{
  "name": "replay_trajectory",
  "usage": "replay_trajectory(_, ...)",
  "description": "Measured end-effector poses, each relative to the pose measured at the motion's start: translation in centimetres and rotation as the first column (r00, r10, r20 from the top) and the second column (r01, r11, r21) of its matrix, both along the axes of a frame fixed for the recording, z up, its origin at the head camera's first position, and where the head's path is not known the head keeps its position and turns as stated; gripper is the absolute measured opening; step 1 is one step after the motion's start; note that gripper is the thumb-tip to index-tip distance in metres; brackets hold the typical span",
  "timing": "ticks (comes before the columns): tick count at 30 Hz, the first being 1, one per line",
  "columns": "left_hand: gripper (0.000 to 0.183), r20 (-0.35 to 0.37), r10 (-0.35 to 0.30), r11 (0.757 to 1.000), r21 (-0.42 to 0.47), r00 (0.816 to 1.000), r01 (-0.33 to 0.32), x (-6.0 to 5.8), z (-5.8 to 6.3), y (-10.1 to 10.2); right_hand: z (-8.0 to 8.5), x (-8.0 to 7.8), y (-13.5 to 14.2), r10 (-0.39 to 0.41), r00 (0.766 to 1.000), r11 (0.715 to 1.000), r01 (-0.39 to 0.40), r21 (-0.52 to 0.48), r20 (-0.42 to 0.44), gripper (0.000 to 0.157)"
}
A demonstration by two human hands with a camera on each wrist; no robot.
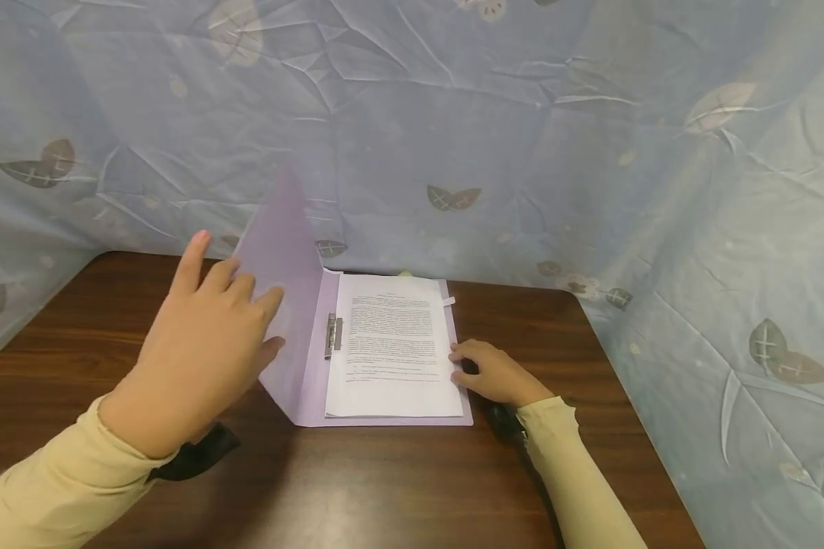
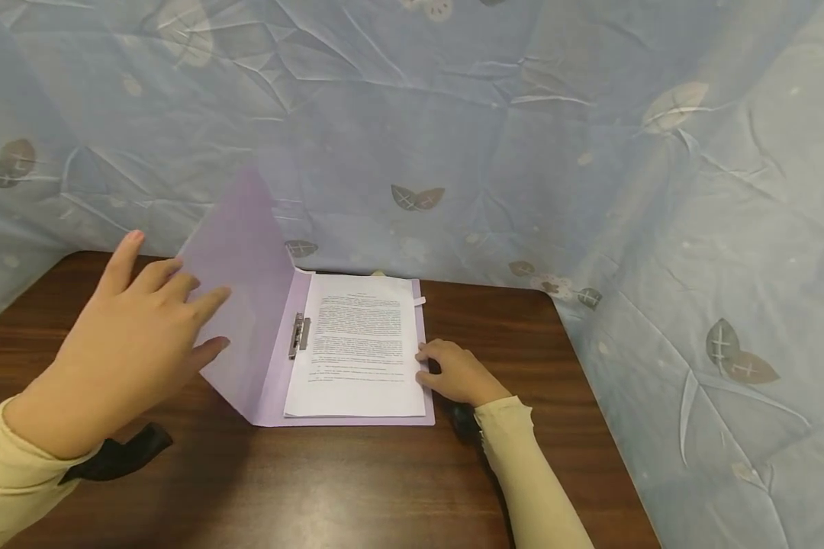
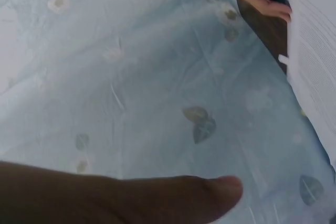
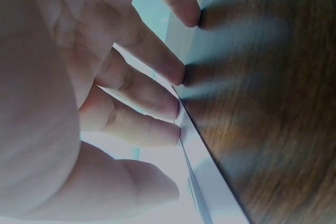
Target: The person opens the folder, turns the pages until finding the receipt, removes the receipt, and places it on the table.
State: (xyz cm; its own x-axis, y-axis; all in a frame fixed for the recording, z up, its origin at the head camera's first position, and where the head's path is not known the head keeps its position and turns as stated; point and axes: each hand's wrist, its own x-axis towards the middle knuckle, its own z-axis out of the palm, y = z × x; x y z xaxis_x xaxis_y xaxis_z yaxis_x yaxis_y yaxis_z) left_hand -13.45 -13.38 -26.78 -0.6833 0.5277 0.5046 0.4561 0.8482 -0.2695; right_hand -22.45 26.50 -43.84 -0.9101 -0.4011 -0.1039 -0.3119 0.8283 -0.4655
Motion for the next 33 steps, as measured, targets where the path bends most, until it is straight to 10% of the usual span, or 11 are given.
replay_trajectory(6, 0.056, 0.100, 0.169, 0.985, 0.017, 0.981, -0.171, -0.4, -1.9, -2.0, 0.1, 0.1, -0.1, -0.005, 1.000, 1.000, 0.005, -0.016, 0.015, 0.036)
replay_trajectory(12, 0.062, 0.253, 0.193, 0.981, -0.030, 0.948, -0.192, -2.9, -5.9, -3.0, 0.0, 0.1, 0.0, -0.019, 1.000, 1.000, 0.019, -0.011, 0.011, 0.036)
replay_trajectory(22, 0.067, 0.595, 0.179, 0.974, 0.005, 0.783, -0.226, -6.6, -11.0, -2.6, -0.1, 0.3, -0.1, -0.006, 1.000, 1.000, 0.006, -0.019, 0.017, 0.035)
replay_trajectory(33, 0.099, 0.724, 0.107, 0.970, 0.076, 0.682, -0.232, -8.9, -13.4, -2.5, 0.2, 0.3, 0.0, -0.001, 1.000, 1.000, 0.001, -0.013, -0.007, 0.033)
